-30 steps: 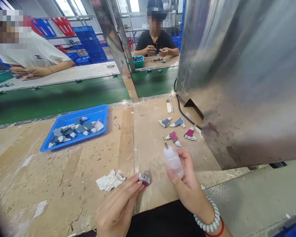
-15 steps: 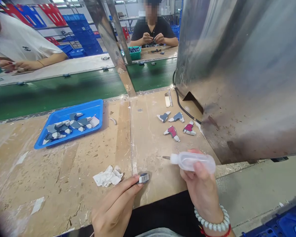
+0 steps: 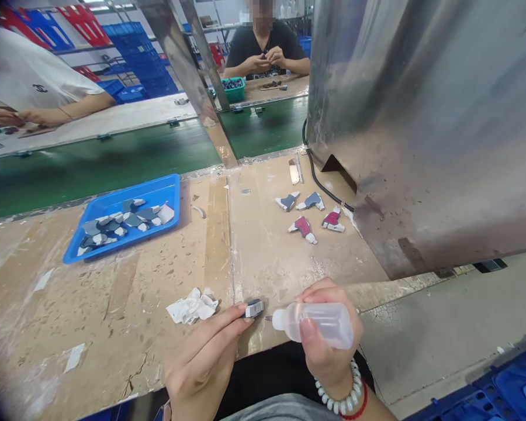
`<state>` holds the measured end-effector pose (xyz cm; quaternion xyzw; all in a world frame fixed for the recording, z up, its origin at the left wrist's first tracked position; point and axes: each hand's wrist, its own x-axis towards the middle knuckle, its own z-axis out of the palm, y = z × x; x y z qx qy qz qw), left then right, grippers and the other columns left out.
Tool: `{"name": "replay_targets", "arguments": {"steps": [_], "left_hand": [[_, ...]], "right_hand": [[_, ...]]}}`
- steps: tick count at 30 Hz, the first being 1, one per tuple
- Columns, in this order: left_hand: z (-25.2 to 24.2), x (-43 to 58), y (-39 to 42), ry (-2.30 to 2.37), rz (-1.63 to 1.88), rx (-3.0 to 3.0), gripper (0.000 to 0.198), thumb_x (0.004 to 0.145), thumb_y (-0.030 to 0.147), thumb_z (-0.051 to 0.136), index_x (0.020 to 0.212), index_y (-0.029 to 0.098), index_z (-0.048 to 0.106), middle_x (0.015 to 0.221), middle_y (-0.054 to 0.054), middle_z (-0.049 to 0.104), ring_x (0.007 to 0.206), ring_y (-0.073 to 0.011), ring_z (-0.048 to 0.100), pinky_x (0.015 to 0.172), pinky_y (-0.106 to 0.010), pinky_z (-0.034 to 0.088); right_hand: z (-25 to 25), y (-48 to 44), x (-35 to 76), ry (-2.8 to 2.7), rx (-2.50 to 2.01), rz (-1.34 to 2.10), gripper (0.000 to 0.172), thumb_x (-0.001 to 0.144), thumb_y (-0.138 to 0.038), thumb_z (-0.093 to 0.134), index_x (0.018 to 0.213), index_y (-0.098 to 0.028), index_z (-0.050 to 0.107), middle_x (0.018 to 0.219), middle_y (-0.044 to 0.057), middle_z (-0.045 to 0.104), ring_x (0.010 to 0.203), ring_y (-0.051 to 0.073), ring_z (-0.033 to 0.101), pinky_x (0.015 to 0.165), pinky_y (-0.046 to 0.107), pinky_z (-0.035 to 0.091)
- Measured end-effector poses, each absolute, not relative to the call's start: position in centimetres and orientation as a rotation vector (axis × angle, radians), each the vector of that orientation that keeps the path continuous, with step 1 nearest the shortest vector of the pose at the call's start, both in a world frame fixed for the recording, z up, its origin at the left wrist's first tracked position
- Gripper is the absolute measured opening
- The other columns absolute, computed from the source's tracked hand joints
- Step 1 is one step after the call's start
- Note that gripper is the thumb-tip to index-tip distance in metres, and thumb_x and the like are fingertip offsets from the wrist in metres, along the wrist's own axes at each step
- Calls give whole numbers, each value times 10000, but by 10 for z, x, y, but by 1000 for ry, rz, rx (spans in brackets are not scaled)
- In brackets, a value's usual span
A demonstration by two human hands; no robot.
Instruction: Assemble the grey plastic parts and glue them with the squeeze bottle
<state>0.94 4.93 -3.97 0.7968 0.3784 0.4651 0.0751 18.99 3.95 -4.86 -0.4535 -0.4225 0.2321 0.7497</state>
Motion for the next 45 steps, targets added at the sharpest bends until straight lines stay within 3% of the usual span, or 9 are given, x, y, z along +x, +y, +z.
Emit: {"name": "replay_targets", "arguments": {"steps": [15, 30, 39, 45], "left_hand": [[-37, 10, 51, 1154, 1360, 2372, 267, 836, -65, 686, 1002, 139, 736, 1068, -56, 767, 1008, -161, 734, 919, -271, 614], [-38, 11, 49, 1168, 1392, 2383, 282, 798, -78, 721, 986, 131, 745, 1050, -54, 770, 1001, -161, 737, 928, -264, 613], [-35, 0, 43, 1081, 1281, 2460, 215, 848, -17, 695, 967, 155, 744, 1073, -79, 774, 1058, -204, 725, 930, -319, 621], [-33, -3, 38, 1000, 1148, 2544, 199, 891, 1, 634, 995, 147, 719, 1039, -71, 775, 1049, -177, 717, 944, -283, 604]], "right_hand": [[-50, 39, 189, -1163, -1013, 366, 215, 883, -417, 683, 959, -223, 630, 749, 64, 636, 704, 243, 619, 557, 380, 517], [-55, 38, 189, -1077, -992, 465, 194, 879, -393, 701, 932, -213, 652, 775, 47, 627, 735, 229, 623, 561, 355, 518], [-56, 44, 191, -738, -934, 518, 224, 877, -437, 621, 846, -218, 657, 785, 42, 574, 693, 192, 577, 554, 312, 477], [-55, 43, 191, -704, -949, 538, 230, 839, -453, 659, 832, -223, 658, 791, 29, 594, 723, 186, 579, 588, 296, 482]]}}
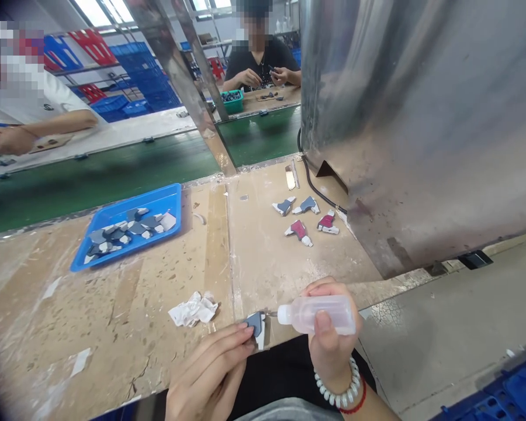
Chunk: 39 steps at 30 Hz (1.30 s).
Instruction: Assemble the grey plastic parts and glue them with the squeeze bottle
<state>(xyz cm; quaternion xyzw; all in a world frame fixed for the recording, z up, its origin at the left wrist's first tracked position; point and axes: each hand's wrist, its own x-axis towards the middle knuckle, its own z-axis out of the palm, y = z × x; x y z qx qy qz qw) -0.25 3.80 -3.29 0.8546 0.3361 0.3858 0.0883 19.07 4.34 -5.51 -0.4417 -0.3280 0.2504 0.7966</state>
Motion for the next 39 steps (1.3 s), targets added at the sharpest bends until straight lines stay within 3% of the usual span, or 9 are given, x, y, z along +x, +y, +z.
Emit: {"name": "replay_targets", "arguments": {"steps": [4, 11, 15, 24, 30, 39], "left_hand": [[-19, 3, 47, 1067, 1040, 2591, 203, 933, 95, 623, 1115, 144, 698, 1052, -77, 765, 965, -174, 721, 878, -292, 615], [0, 3, 64, 909, 818, 2865, 157, 980, 164, 572, 1070, 134, 697, 1009, -61, 790, 862, -206, 760, 742, -333, 663], [1, 4, 64, 872, 789, 2987, 159, 988, 144, 549, 1037, 125, 699, 1012, -71, 796, 876, -213, 774, 739, -328, 672], [-14, 9, 63, 897, 1044, 2903, 111, 897, 38, 654, 945, 129, 696, 910, -71, 794, 829, -187, 773, 767, -277, 654], [-20, 9, 64, 942, 1081, 2688, 114, 899, 38, 651, 876, 145, 685, 853, -56, 759, 818, -161, 737, 757, -269, 620], [-17, 10, 68, 1027, 1074, 2480, 132, 908, 89, 638, 822, 171, 695, 843, -55, 757, 794, -166, 738, 702, -251, 609]], "right_hand": [[-56, 44, 190, -695, -950, 549, 221, 835, -438, 656, 821, -218, 640, 786, 20, 592, 722, 181, 581, 600, 294, 484], [-57, 43, 192, -707, -961, 599, 208, 848, -424, 651, 843, -217, 628, 799, 21, 602, 750, 188, 595, 631, 302, 498], [-56, 41, 192, -703, -985, 629, 212, 841, -418, 672, 864, -212, 624, 827, 27, 613, 776, 196, 601, 662, 320, 503], [-55, 42, 192, -687, -1020, 688, 204, 872, -405, 665, 866, -208, 614, 832, 24, 601, 718, 174, 592, 600, 281, 474], [-51, 42, 192, -706, -1035, 711, 201, 871, -399, 663, 833, -208, 613, 747, 3, 590, 615, 158, 563, 534, 274, 445], [-47, 43, 190, -884, -1007, 570, 128, 827, -311, 694, 830, -216, 609, 727, 13, 625, 650, 185, 611, 570, 321, 504]]}}
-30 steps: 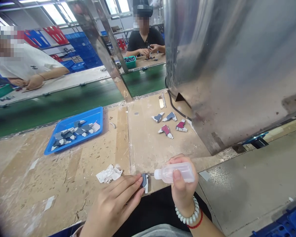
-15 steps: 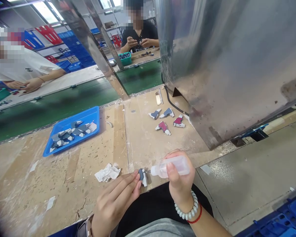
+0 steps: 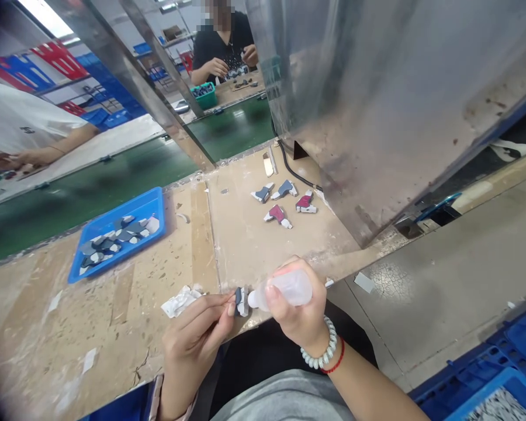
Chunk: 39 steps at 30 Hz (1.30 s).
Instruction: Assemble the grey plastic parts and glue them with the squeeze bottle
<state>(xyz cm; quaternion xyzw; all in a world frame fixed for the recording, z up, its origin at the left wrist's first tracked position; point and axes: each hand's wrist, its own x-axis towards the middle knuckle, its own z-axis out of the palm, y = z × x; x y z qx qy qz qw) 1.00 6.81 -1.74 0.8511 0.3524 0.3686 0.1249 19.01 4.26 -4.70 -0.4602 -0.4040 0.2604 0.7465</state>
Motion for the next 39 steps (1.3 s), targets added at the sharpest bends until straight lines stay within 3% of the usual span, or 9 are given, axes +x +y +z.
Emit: {"name": "replay_targets", "arguments": {"steps": [18, 33, 39], "left_hand": [[-18, 8, 67, 1099, 1020, 2405, 144, 914, 88, 638, 841, 184, 717, 851, -45, 764, 797, -158, 737, 721, -255, 592], [-21, 8, 67, 1107, 1022, 2356, 144, 915, 87, 641, 812, 166, 703, 825, -31, 741, 785, -129, 710, 715, -238, 563], [-22, 7, 68, 1087, 1032, 2369, 158, 936, 110, 622, 811, 178, 691, 845, -30, 756, 810, -142, 724, 728, -248, 567]], "right_hand": [[-50, 41, 189, -1043, -968, 519, 217, 813, -361, 763, 877, -208, 624, 751, 27, 666, 688, 195, 647, 608, 338, 534], [-55, 41, 190, -989, -947, 532, 150, 817, -278, 771, 885, -200, 662, 784, 19, 655, 739, 178, 636, 657, 311, 500], [-55, 41, 189, -823, -918, 562, 186, 864, -383, 716, 902, -222, 630, 801, 2, 615, 720, 168, 618, 639, 307, 508]]}}
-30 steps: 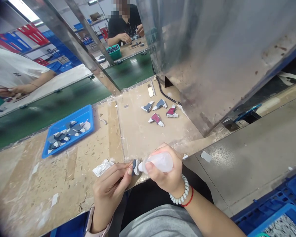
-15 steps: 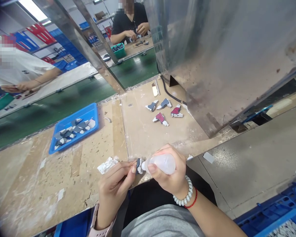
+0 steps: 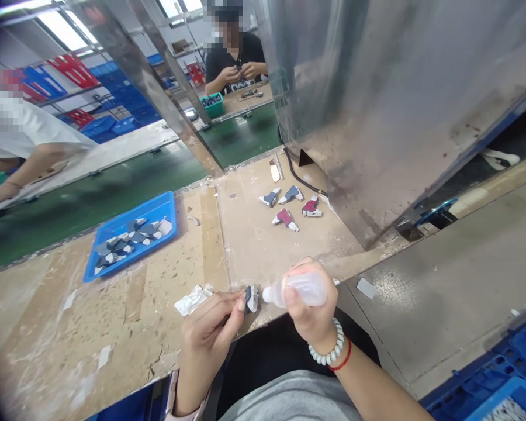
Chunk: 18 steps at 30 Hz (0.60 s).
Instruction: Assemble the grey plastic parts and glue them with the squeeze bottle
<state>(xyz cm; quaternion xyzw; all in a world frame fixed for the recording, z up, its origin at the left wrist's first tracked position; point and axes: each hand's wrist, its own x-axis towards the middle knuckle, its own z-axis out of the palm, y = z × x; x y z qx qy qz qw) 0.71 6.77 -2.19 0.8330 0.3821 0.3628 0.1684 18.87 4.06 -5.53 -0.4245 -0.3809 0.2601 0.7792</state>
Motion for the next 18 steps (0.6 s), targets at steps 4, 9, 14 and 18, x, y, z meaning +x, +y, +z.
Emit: {"name": "replay_targets", "arguments": {"steps": [4, 9, 14, 18], "left_hand": [[-24, 5, 65, 1069, 1035, 2410, 155, 955, 137, 607, 834, 187, 690, 883, -30, 761, 862, -158, 727, 756, -263, 571], [-32, 3, 57, 1041, 1060, 2501, 107, 943, 180, 649, 1036, 199, 698, 1036, -41, 759, 980, -193, 704, 867, -325, 566], [-41, 3, 53, 1113, 1090, 2520, 211, 966, 163, 607, 1168, 201, 655, 1043, -32, 751, 997, -190, 687, 890, -323, 563], [-35, 6, 52, 1246, 1131, 2492, 236, 1007, 189, 532, 1227, 171, 615, 990, -54, 722, 885, -187, 664, 756, -305, 558]], "right_hand": [[-44, 41, 197, -602, -879, 738, 238, 877, -331, 717, 1023, -265, 540, 1030, -6, 592, 772, 132, 667, 642, 272, 576], [-36, 41, 218, -538, -931, 970, 492, 683, -312, 900, 911, -246, 468, 1117, 0, 622, 1082, 182, 670, 947, 287, 540], [-38, 50, 226, -690, -1034, 836, 422, 844, -455, 763, 1098, -281, 475, 850, -29, 652, 759, 125, 658, 691, 224, 526], [-47, 62, 224, -898, -1215, 734, 722, 774, -366, 833, 1346, -311, 394, 1116, 46, 669, 1011, 206, 665, 921, 369, 528]]}}
